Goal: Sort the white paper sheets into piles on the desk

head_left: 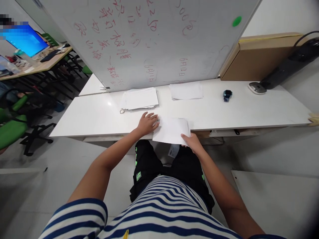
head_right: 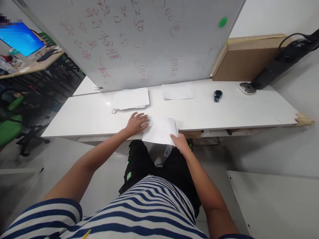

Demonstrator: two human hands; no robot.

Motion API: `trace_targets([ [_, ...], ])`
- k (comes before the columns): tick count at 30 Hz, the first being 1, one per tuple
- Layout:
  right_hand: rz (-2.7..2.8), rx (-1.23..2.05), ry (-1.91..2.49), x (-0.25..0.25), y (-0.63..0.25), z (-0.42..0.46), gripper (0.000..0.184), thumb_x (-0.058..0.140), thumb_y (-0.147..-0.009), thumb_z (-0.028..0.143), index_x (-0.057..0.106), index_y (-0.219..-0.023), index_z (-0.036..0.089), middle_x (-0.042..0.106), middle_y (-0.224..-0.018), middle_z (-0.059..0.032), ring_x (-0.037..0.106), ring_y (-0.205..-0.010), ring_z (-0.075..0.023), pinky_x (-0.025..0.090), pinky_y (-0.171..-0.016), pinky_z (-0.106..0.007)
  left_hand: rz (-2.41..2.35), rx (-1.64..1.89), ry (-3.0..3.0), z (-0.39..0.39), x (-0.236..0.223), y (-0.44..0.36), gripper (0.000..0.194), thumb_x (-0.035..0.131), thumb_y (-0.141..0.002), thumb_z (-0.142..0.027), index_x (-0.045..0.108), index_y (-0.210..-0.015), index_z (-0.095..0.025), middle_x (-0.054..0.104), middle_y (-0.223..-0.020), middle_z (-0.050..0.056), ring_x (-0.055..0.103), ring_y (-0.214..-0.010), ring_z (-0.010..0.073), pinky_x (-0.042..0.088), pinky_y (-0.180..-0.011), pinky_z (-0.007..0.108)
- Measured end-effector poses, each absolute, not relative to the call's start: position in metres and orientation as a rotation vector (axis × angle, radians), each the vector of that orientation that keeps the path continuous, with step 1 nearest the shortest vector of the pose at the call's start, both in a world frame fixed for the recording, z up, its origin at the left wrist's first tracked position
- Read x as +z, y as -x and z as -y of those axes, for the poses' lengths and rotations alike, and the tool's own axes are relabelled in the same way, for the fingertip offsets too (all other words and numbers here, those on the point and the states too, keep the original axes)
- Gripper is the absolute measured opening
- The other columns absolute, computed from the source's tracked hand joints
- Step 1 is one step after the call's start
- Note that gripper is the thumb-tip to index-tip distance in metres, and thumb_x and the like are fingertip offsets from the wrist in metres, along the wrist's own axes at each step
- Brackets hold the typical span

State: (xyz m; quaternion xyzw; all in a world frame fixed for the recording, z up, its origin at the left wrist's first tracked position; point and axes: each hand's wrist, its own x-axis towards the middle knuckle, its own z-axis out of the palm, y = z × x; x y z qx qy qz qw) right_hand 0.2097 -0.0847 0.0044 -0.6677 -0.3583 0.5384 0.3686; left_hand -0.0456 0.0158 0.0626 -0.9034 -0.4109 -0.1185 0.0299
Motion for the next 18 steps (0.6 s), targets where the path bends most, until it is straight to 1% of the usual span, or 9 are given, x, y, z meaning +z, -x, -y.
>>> trace_targets([
  [6, 0.99, 1.381, 1.691, 0.01, -0.212, 0.084, 0.018, 0.058, -0.081, 0.027, 0.058, -0.088, 0.01, 0.06, -0.052, -0.0021, 0.057, -0.04, -0.0168, 0.039, -0.033, -0.024, 1.235, -0.303, 2.806, -0.018, 0.069, 0.048, 0.037, 0.037, -0.094, -0.037, 0.064, -0.117, -0.025, 0.062, -0.125, 0.004, 0.055, -0.117, 0.0246, 0.025, -0.109, 0.049],
  [9, 0.999, 1.369, 1.715, 0.014, -0.211, 0.083, 0.019, 0.059, -0.081, 0.026, 0.058, -0.089, 0.009, 0.061, -0.052, -0.003, 0.057, -0.04, -0.0172, 0.039, -0.033, -0.024, 1.224, -0.285, 2.837, -0.018, 0.077, 0.052, 0.038, 0.034, -0.095, -0.039, 0.061, -0.12, -0.027, 0.06, -0.128, 0.002, 0.052, -0.121, 0.0234, 0.025, -0.11, 0.047],
  [11, 0.999, 1.37, 1.714, 0.016, -0.21, 0.083, 0.02, 0.058, -0.081, 0.027, 0.058, -0.09, 0.009, 0.061, -0.051, -0.0032, 0.057, -0.04, -0.0172, 0.039, -0.033, -0.024, 1.257, -0.334, 2.83, -0.016, 0.078, 0.057, 0.04, 0.034, -0.095, -0.041, 0.056, -0.126, -0.028, 0.056, -0.134, 0.003, 0.048, -0.125, 0.0231, 0.027, -0.109, 0.045],
  [13, 0.989, 1.369, 1.709, 0.016, -0.209, 0.083, 0.02, 0.058, -0.081, 0.026, 0.058, -0.09, 0.008, 0.061, -0.051, -0.0031, 0.056, -0.04, -0.0168, 0.039, -0.033, -0.024, 1.325, -0.421, 2.803, -0.015, 0.072, 0.065, 0.044, 0.034, -0.095, -0.043, 0.048, -0.134, -0.027, 0.051, -0.138, 0.004, 0.045, -0.128, 0.0234, 0.03, -0.108, 0.044],
  [15, 0.978, 1.356, 1.713, 0.014, -0.209, 0.084, 0.019, 0.058, -0.081, 0.026, 0.059, -0.089, 0.009, 0.061, -0.052, -0.003, 0.057, -0.04, -0.0167, 0.039, -0.033, -0.024, 1.434, -0.505, 2.76, -0.015, 0.061, 0.074, 0.051, 0.038, -0.093, -0.046, 0.039, -0.14, -0.024, 0.049, -0.14, 0.007, 0.044, -0.129, 0.0253, 0.033, -0.106, 0.044],
  [16, 0.972, 1.346, 1.72, 0.014, -0.209, 0.085, 0.019, 0.058, -0.081, 0.026, 0.059, -0.089, 0.009, 0.06, -0.052, -0.0029, 0.057, -0.04, -0.0166, 0.039, -0.033, -0.024, 1.498, -0.54, 2.735, -0.016, 0.054, 0.078, 0.056, 0.041, -0.091, -0.048, 0.037, -0.141, -0.022, 0.049, -0.139, 0.008, 0.044, -0.129, 0.0266, 0.035, -0.104, 0.044],
  [18, 0.964, 1.318, 1.733, 0.013, -0.211, 0.089, 0.018, 0.058, -0.081, 0.027, 0.059, -0.087, 0.01, 0.059, -0.051, -0.0023, 0.056, -0.039, -0.0161, 0.039, -0.033, -0.024, 1.622, -0.607, 2.678, -0.019, 0.039, 0.085, 0.062, 0.046, -0.088, -0.051, 0.037, -0.14, -0.019, 0.05, -0.137, 0.011, 0.045, -0.127, 0.0287, 0.038, -0.103, 0.045],
])
